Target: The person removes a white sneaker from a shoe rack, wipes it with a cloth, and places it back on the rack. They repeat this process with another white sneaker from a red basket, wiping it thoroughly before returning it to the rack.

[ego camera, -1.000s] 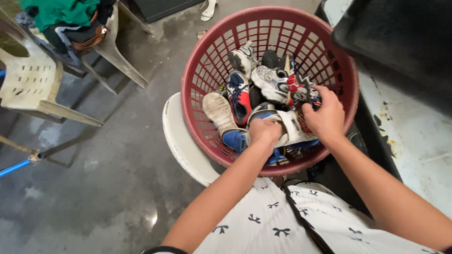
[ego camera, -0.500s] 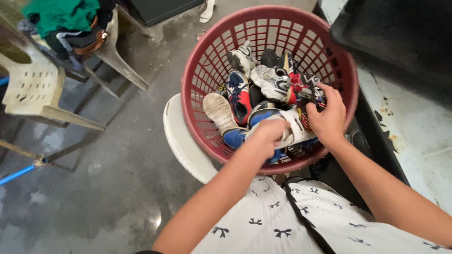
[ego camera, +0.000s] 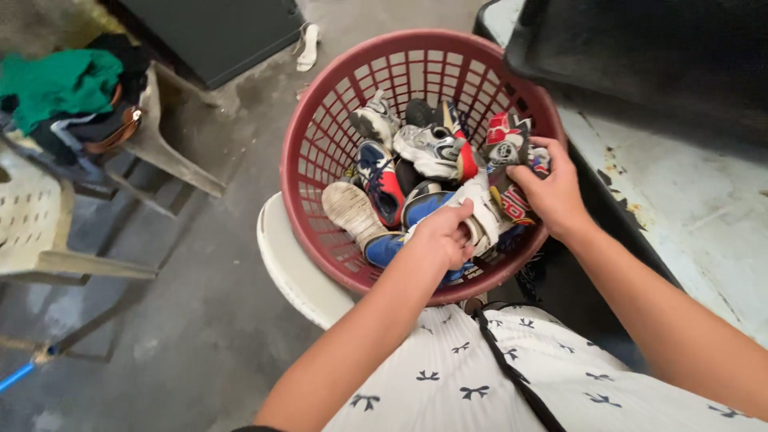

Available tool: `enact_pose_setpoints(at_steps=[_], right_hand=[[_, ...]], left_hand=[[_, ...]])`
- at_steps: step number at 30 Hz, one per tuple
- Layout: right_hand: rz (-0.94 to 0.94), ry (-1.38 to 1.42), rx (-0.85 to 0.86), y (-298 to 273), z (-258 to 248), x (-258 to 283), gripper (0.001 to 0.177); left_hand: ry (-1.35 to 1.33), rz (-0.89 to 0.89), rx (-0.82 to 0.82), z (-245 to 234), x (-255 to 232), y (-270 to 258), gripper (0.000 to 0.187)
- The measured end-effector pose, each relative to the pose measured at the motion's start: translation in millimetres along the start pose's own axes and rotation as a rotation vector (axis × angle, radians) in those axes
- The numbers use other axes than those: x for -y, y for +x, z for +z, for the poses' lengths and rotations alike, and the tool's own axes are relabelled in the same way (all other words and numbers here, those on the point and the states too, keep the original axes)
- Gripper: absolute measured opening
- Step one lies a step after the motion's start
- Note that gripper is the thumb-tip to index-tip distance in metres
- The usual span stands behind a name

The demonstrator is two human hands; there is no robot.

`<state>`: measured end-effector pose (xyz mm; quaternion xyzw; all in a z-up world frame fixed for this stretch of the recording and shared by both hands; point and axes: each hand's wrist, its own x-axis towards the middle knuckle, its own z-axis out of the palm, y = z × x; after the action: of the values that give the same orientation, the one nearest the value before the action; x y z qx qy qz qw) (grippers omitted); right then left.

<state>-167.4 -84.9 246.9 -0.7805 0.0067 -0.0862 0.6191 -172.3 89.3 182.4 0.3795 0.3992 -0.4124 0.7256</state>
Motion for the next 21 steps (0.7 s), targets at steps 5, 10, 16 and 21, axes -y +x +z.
enact_pose_setpoints(at_steps=[5,10,16,21], right_hand=[[-0.065,-0.302,-0.121,-20.1,-17.4,47.3,0.038],[0.047,-0.521,-0.084,-53.9,4.4,71.7,0.049],[-0.409,-0.624,0.158,-70.6,12.2,87.4,0.072],[-0.507,-0.849,-0.037,-57.8,-10.7,92.6,0.076]], left_hand=[[0.048,0.169,0.071,-0.3,13.4,-19.8,0.025],[0.121,0.287,0.041,3.4,19.3,-19.8,0.028],[0.153,0.404,0.057,-13.5,17.0,-35.6,0.025],[0.227,0.759,0.107,-12.6,11.9,-106.4,0.04]])
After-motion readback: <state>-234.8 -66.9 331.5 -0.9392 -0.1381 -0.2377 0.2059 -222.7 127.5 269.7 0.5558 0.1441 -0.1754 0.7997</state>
